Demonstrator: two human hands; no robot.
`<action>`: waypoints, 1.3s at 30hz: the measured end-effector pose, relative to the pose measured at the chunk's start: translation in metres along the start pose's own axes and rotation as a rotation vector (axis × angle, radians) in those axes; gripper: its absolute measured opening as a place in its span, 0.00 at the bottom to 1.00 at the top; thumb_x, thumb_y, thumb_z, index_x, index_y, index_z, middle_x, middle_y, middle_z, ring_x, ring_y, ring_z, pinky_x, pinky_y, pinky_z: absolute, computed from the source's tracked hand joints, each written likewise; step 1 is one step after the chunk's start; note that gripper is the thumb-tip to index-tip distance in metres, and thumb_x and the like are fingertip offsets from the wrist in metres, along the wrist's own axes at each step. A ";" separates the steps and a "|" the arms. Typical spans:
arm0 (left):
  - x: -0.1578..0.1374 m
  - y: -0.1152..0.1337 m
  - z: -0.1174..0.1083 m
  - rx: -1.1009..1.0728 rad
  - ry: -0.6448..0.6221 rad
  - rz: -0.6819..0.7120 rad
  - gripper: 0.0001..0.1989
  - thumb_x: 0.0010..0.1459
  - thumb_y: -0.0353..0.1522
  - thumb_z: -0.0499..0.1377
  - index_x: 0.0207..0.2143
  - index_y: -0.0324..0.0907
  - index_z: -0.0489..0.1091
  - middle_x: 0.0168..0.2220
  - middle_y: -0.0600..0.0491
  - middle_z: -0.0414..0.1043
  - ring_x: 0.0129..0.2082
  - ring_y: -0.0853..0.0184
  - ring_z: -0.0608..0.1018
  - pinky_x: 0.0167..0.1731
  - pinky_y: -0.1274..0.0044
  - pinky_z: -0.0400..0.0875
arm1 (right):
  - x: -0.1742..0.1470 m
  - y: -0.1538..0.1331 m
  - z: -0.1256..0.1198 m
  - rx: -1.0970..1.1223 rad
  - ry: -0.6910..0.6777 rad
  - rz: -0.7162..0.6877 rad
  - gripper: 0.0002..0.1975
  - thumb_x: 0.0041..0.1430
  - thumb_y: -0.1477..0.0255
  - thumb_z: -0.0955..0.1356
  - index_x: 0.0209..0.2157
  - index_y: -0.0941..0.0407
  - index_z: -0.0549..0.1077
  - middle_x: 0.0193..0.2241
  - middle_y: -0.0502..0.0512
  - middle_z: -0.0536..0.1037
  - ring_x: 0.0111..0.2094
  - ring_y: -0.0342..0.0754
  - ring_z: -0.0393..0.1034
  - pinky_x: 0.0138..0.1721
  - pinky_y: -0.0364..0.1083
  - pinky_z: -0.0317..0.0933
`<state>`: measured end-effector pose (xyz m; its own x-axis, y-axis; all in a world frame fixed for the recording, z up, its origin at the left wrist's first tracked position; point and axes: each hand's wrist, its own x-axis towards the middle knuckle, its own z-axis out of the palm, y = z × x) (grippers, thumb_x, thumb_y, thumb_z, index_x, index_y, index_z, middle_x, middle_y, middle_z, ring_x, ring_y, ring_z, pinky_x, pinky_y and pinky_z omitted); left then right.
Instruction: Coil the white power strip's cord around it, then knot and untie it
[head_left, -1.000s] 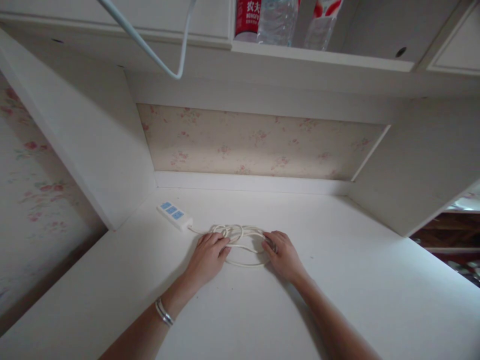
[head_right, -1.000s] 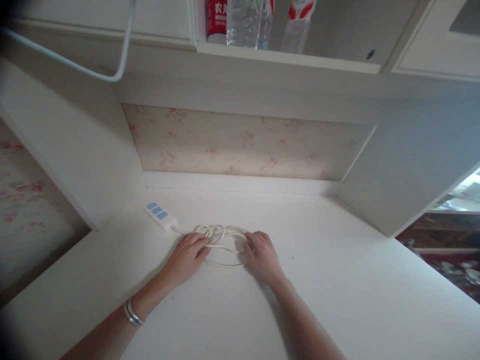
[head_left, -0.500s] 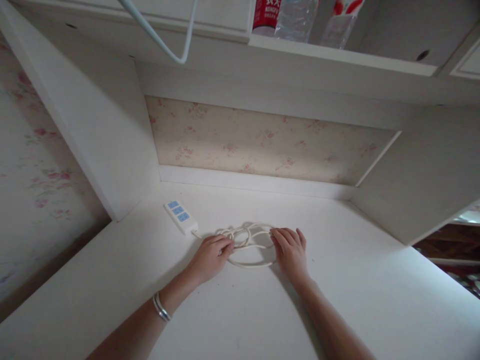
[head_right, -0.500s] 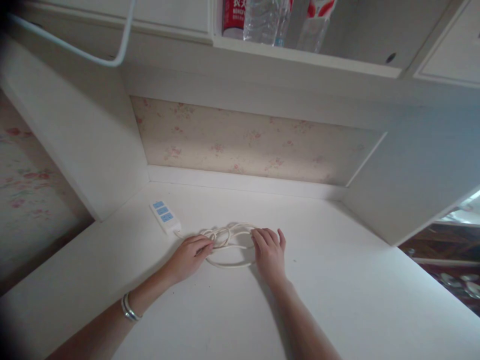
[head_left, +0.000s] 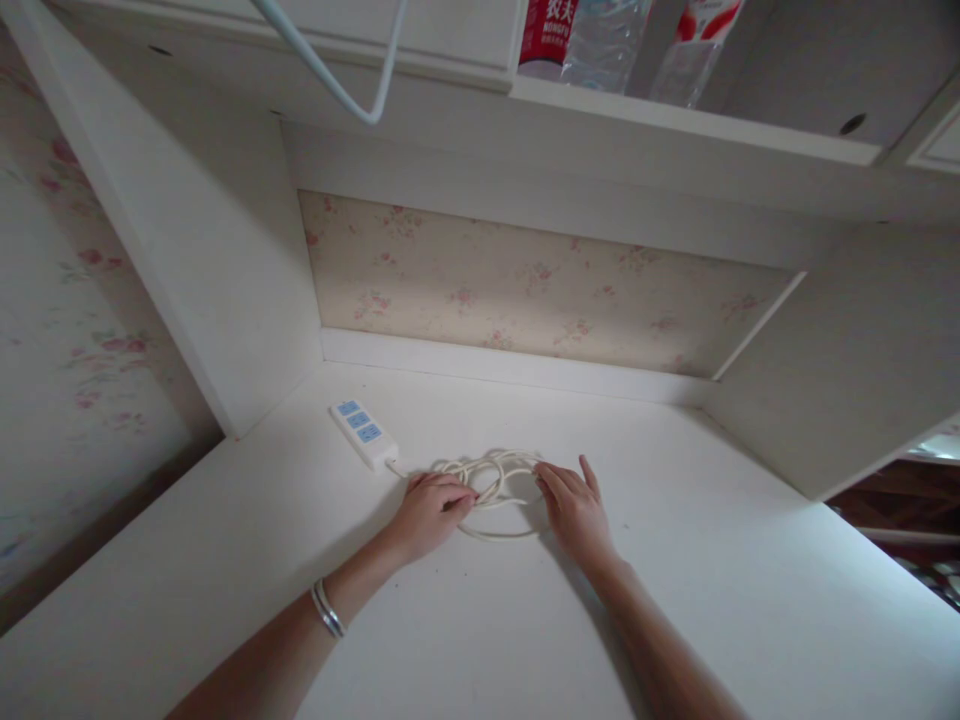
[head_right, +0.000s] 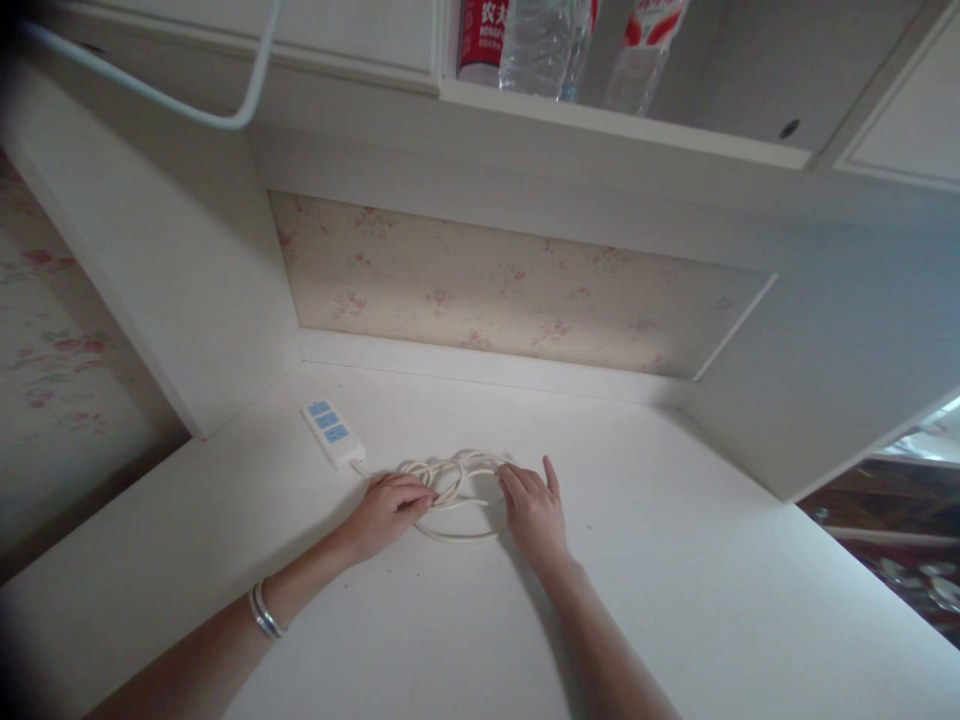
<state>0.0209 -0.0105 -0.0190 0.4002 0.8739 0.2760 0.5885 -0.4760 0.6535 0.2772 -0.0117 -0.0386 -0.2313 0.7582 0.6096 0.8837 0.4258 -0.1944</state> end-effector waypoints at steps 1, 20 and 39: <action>0.000 0.000 0.000 0.006 -0.003 -0.003 0.12 0.60 0.36 0.52 0.35 0.50 0.76 0.37 0.56 0.77 0.41 0.66 0.73 0.47 0.73 0.57 | 0.000 0.001 0.002 0.040 -0.005 0.013 0.12 0.62 0.72 0.60 0.45 0.51 0.71 0.42 0.53 0.77 0.41 0.46 0.72 0.59 0.58 0.46; -0.004 0.009 0.002 0.013 -0.017 -0.045 0.17 0.62 0.40 0.47 0.31 0.49 0.75 0.32 0.58 0.76 0.38 0.66 0.71 0.46 0.71 0.54 | 0.002 -0.015 0.003 0.168 0.105 0.012 0.15 0.62 0.74 0.59 0.47 0.51 0.69 0.45 0.55 0.74 0.48 0.47 0.67 0.49 0.46 0.63; -0.001 0.011 -0.003 -0.035 -0.074 -0.072 0.10 0.55 0.40 0.56 0.31 0.49 0.76 0.30 0.58 0.75 0.38 0.65 0.72 0.44 0.72 0.53 | 0.001 -0.015 0.006 0.598 0.065 0.338 0.13 0.58 0.63 0.65 0.40 0.55 0.72 0.38 0.56 0.77 0.38 0.48 0.70 0.41 0.47 0.64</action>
<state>0.0248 -0.0163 -0.0105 0.4094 0.8954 0.1753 0.5931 -0.4072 0.6946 0.2613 -0.0141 -0.0396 0.0590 0.8741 0.4821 0.5227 0.3844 -0.7609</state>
